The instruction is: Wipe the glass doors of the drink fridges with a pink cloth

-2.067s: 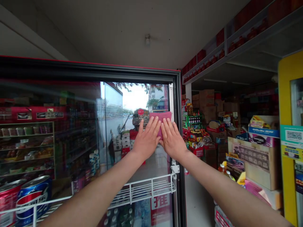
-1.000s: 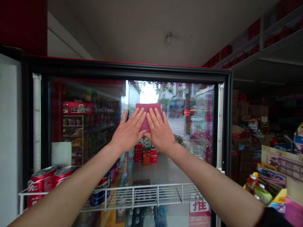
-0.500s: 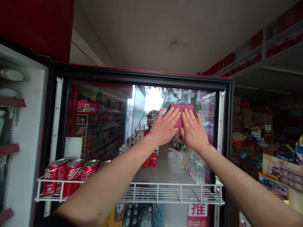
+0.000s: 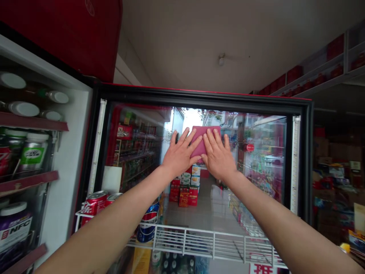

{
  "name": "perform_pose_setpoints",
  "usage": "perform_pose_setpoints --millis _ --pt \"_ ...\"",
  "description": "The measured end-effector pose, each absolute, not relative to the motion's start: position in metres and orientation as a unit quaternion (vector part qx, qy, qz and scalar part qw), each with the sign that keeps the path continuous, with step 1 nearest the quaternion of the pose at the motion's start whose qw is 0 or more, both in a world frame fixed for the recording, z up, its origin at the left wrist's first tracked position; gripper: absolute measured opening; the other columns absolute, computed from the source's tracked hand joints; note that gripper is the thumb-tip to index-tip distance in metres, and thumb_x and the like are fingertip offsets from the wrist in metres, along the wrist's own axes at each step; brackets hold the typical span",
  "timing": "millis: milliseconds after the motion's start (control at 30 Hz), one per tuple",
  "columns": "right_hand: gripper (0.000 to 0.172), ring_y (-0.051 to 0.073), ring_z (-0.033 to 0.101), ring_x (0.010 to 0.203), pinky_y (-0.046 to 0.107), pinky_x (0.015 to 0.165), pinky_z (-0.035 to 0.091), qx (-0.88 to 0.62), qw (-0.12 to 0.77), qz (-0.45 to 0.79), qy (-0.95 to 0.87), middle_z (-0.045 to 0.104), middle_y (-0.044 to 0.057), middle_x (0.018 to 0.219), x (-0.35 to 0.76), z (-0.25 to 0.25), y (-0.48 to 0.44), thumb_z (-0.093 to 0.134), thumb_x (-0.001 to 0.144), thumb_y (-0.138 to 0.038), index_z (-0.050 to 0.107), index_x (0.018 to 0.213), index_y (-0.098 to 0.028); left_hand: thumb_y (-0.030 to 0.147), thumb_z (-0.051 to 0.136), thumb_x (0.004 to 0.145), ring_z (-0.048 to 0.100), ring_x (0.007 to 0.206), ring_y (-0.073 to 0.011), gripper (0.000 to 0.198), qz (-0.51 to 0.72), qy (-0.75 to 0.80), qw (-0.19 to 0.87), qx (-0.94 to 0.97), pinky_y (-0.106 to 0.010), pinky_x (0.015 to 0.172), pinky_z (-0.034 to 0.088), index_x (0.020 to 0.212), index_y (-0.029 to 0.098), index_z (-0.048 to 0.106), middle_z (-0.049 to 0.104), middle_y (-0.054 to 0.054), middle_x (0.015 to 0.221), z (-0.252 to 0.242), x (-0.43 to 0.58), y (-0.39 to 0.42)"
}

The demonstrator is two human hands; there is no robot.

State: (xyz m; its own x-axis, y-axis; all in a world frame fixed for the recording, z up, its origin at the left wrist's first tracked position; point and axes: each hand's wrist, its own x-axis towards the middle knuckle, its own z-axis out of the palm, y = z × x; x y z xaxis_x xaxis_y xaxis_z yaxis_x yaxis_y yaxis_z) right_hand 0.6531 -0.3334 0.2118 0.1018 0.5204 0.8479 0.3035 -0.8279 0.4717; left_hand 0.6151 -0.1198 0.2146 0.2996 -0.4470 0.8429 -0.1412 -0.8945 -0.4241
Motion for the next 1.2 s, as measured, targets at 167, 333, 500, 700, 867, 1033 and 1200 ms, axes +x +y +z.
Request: perform_pose_setpoints --millis 167,333,500,700,867,1033,1200 --pt "0.08 0.046 0.014 0.174 0.073 0.14 0.011 0.742 0.064 0.599 0.295 0.016 0.021 0.188 0.644 0.222 -0.262 0.058 0.11 -0.049 0.033 0.177 -0.012 0.065 0.047 0.109 0.013 0.176 -0.0379 0.087 -0.567 0.137 0.139 -0.8 -0.07 0.14 0.004 0.181 0.022 0.021 0.026 -0.012 0.187 0.212 0.607 -0.054" --pt "0.079 0.047 0.015 0.174 0.071 0.14 0.011 0.739 0.073 0.593 0.313 0.018 0.023 0.187 0.642 0.228 -0.255 0.058 0.109 -0.048 0.037 0.175 -0.01 0.061 0.048 0.11 0.008 0.176 -0.0397 0.086 -0.563 0.136 0.141 -0.803 -0.072 0.14 0.004 0.18 0.02 0.021 0.021 -0.011 0.188 0.213 0.603 -0.049" --pt "0.08 0.044 0.016 0.174 0.07 0.141 0.014 0.735 0.094 0.605 0.291 0.015 0.023 0.187 0.64 0.219 -0.319 0.053 0.109 -0.038 0.028 0.177 -0.006 0.061 0.048 0.11 0.009 0.177 -0.0363 0.087 -0.533 0.181 0.127 -0.817 -0.068 0.141 0.006 0.18 0.017 0.022 0.021 -0.01 0.188 0.211 0.6 -0.108" --pt "0.103 0.046 0.013 0.174 0.072 0.137 0.028 0.722 0.073 0.623 0.291 0.0 0.022 0.188 0.643 0.205 -0.378 0.057 0.097 -0.019 -0.002 0.18 -0.006 0.054 0.053 0.11 0.013 0.177 -0.0342 0.08 -0.53 0.226 0.087 -0.813 -0.068 0.142 0.013 0.179 0.023 0.028 0.019 -0.007 0.189 0.197 0.593 -0.14" --pt "0.093 0.05 0.01 0.174 0.078 0.135 0.024 0.727 0.043 0.634 0.259 0.002 0.018 0.189 0.648 0.204 -0.347 0.054 0.107 -0.036 0.004 0.182 -0.013 0.051 0.049 0.111 0.01 0.177 -0.0341 0.077 -0.537 0.157 0.027 -0.828 -0.068 0.141 0.014 0.179 0.023 0.026 0.015 -0.008 0.19 0.18 0.58 -0.078" --pt "0.087 0.049 0.01 0.174 0.075 0.138 0.018 0.752 0.036 0.615 0.234 0.018 0.022 0.187 0.639 0.21 -0.267 0.054 0.108 -0.042 0.02 0.179 -0.005 0.051 0.041 0.114 0.01 0.177 -0.0371 0.075 -0.547 0.061 -0.019 -0.835 -0.072 0.14 0.014 0.179 0.02 0.024 0.015 -0.01 0.189 0.164 0.559 -0.001" --pt "0.081 0.046 0.01 0.175 0.07 0.141 0.013 0.759 0.02 0.594 0.266 0.019 0.02 0.187 0.631 0.213 -0.18 0.055 0.108 -0.042 0.032 0.176 -0.004 0.051 0.04 0.113 0.016 0.175 -0.0394 0.075 -0.567 0.006 -0.043 -0.822 -0.071 0.139 0.018 0.179 0.018 0.027 0.021 -0.015 0.188 0.147 0.541 0.042"
